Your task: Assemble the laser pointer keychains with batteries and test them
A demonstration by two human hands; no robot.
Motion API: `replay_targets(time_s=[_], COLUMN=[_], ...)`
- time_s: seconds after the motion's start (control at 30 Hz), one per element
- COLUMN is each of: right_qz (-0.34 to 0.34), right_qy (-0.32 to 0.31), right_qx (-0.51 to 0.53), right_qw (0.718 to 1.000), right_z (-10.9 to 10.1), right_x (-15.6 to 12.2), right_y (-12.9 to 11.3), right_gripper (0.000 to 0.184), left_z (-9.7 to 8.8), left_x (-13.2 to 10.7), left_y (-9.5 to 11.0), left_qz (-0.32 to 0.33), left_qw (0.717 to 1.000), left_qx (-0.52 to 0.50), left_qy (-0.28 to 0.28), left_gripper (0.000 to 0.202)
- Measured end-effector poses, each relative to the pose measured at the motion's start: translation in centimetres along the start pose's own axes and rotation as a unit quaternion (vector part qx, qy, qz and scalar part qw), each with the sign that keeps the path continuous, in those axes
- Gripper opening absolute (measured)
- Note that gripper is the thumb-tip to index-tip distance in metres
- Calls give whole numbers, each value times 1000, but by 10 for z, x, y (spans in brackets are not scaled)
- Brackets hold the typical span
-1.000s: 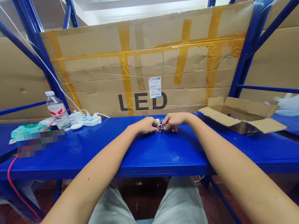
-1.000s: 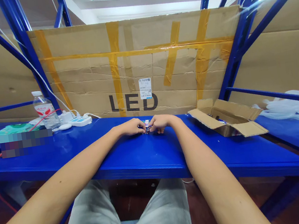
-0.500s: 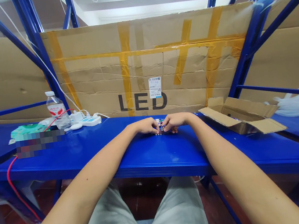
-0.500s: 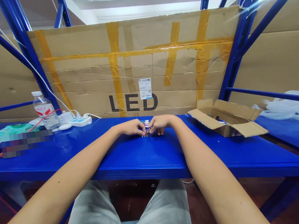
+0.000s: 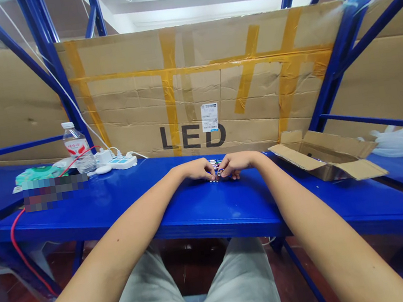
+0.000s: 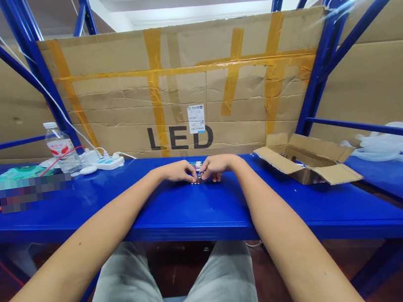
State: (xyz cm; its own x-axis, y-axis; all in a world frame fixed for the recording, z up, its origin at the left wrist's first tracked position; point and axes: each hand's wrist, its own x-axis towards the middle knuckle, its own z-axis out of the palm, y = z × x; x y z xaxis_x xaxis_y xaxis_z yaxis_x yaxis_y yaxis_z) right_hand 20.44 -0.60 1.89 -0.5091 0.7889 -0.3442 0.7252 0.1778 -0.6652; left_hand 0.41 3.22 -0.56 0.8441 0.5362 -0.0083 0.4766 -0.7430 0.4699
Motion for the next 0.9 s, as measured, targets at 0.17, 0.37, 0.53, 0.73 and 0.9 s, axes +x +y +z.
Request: replay_targets(time_s=[0.17,0.37,0.53,0.73,0.9], right_qz=[-20,-48,-17,-19,-56], right_qy=[12,47,47,144,204], right_qx=[-4,19,8,-17,-24], right_qw=[1000,998,999,989,977], right_z=[-4,-12,-10,8,27], right_x=[-2,-7,-9,-17,-12], right_y=[2,10,17,27,27], right_gripper=[29,37,40,31,18], left_z=[-2,-17,-16,-7,-5], left_x=[-1,-14,-27,-24,-23], left_y=[0,5,9,10,12], left_qz=[-1,-74,-116,-164,-190], left_qw=[1000,996,992,986,980], left_qx=[-8,-29,-39,-18,18], left_qy=[9,32,4,31,53], left_gripper=[21,39,50,29,19])
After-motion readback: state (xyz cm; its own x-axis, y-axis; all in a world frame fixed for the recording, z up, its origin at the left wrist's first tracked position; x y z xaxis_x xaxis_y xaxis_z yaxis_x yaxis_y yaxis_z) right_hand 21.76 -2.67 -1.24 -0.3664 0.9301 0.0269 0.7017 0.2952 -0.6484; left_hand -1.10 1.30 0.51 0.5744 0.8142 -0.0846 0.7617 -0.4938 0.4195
